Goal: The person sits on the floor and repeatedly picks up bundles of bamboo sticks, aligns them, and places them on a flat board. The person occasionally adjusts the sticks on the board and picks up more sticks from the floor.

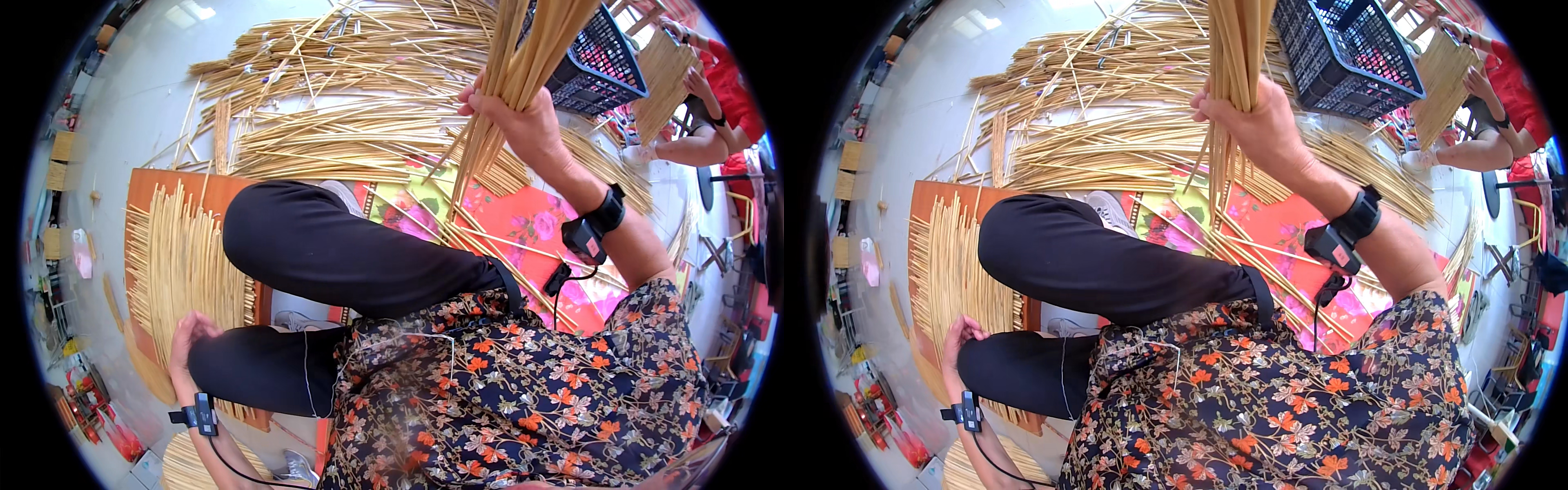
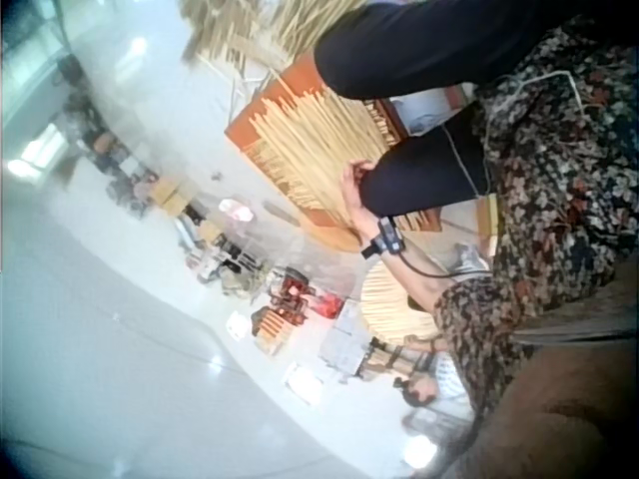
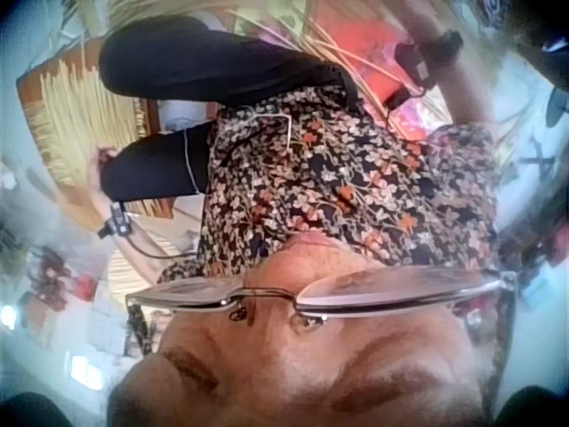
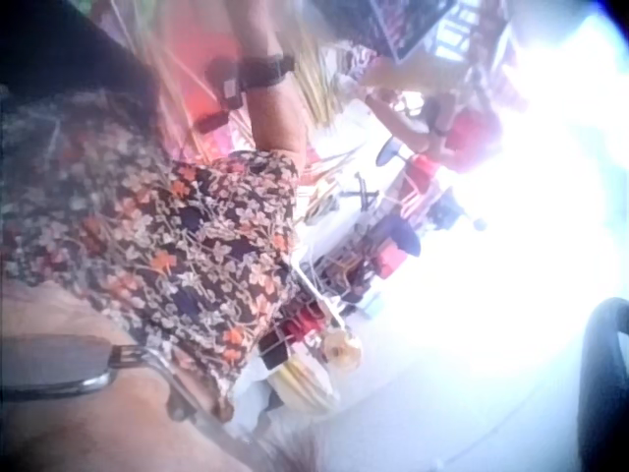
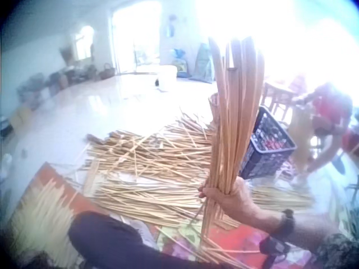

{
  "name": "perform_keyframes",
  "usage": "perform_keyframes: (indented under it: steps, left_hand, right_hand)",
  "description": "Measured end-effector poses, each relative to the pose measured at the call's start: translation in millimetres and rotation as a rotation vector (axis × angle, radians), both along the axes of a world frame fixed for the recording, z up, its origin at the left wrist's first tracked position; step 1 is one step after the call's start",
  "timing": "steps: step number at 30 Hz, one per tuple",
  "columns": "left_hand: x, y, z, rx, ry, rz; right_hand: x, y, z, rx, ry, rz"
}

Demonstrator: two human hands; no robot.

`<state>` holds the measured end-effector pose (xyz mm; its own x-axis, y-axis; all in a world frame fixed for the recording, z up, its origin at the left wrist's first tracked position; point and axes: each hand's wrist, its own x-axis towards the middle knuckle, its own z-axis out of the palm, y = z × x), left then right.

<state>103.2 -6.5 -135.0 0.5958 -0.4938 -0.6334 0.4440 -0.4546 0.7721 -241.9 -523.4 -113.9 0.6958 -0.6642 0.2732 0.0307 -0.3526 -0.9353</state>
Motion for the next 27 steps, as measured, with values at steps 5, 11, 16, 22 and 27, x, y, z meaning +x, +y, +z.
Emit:
perform_keyframes:
  steps: [5,11,16,22,27]
  left_hand:
    - [-0.4,-4.2,0.2,-0.019,0.022,-0.020]
    - [-21.6,-8.3,7.4,-0.053,0.004,0.032]
    - [-2.7,-21.1,28.1,-0.135,-0.091,-0.225]
    - [-31.0,-87.4,114.6,-0.366,-0.501,-0.346]
    - [-43.8,-135.8,155.7,-0.683,-0.688,-0.257]
  right_hand:
    - [-38.0,10.9,-109.5,0.045,0.097,-0.034]
    - [-29.4,2.7,-110.1,0.045,0.114,0.063]
    - [46.3,-15.3,2.9,-0.193,0.025,0.258]
    - [173.0,23.4,108.7,-0.246,-0.032,0.772]
    - [248.3,103.6,138.9,-0.191,0.135,1.141]
